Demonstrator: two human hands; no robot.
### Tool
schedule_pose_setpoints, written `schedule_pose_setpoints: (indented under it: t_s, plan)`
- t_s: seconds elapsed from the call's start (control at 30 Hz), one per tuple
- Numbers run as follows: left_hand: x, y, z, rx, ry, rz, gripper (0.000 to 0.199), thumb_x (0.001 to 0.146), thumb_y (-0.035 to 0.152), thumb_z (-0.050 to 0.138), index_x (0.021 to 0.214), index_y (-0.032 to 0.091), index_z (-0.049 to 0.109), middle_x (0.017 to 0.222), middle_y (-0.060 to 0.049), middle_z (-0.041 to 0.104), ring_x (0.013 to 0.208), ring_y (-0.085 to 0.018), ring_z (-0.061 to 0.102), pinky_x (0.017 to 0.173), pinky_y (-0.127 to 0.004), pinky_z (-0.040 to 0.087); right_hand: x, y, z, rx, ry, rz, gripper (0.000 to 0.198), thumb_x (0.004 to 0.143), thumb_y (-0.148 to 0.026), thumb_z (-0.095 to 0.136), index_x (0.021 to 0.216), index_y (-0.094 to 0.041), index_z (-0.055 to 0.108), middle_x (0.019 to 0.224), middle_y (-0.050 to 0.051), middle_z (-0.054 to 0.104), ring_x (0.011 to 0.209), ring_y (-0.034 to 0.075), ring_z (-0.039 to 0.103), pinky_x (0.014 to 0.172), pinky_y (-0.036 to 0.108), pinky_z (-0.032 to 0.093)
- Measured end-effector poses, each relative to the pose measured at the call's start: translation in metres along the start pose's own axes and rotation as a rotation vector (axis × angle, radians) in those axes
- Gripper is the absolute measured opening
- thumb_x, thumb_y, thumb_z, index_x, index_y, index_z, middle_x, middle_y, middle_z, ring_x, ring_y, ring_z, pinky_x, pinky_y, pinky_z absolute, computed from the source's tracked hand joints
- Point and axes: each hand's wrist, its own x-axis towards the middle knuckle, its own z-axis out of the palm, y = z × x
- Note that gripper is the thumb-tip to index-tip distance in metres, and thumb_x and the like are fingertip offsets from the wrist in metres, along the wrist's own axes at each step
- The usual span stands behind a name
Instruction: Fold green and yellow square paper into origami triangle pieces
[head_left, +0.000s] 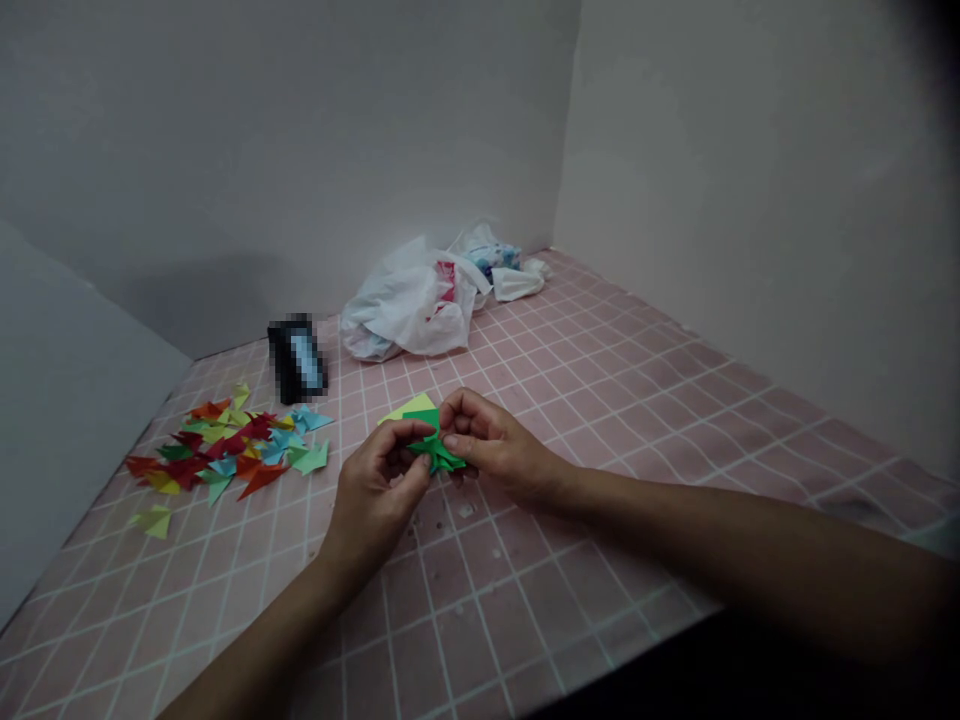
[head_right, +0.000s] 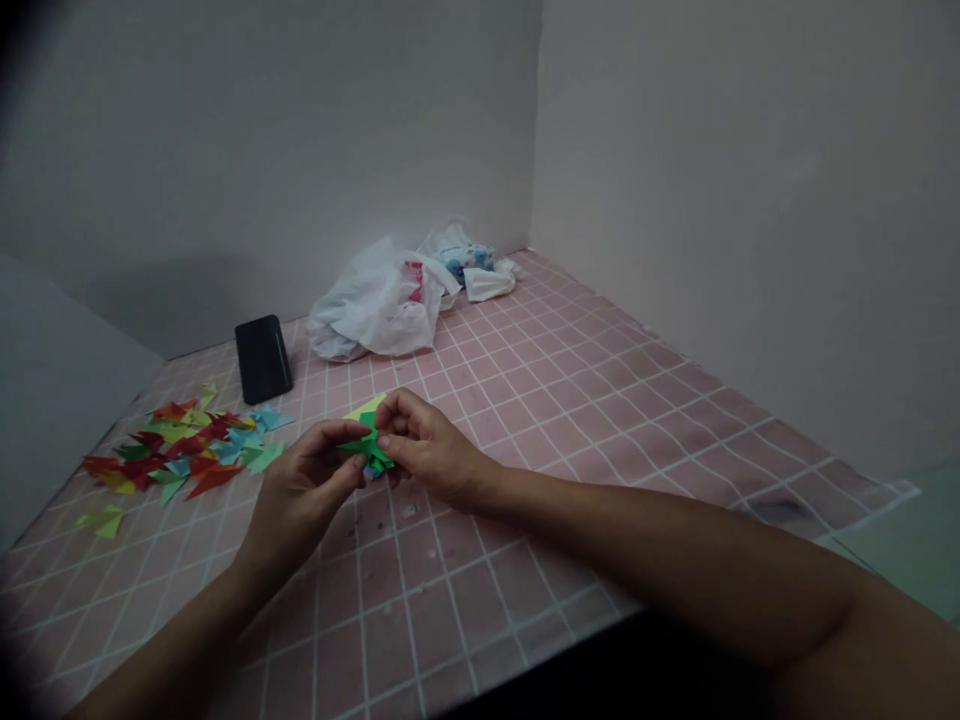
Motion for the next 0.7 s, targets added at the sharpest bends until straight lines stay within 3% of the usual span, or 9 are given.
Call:
schedule_pose_setpoints:
  t_s: [0.53,0.7]
  plan:
    - [-0.0011,0.002,0.0004,0.017,0.026,-0.028,0.015,0.083,0.027,0.065,0.095,0.018,0.066,0.074,0.0,0.065,0.062,-0.014,0.06,0.058,-0.028,0.049,-0.0002,-0.0027,0.0003,-0.2,-0.047,-0.092,0.012,0.085,-0.014,0.057,0.09,-0.02,0.048,0.074,-0.006,0.05,0.057,0.006,0.049,0.053,0.021,0.041]
    - [-0.0004,0.0008,0.0004,-0.04,0.004,-0.046,0.018,0.081,0.025,0.068,0.098,0.019,0.066,0.081,-0.001,0.066,0.067,-0.014,0.061,0.063,-0.028,0.051,0.0001,-0.0023,-0.0004,-0.197,-0.043,-0.081,0.013,0.084,-0.013,0.058,0.091,-0.02,0.048,0.072,-0.006,0.051,0.056,0.006,0.048,0.051,0.019,0.039]
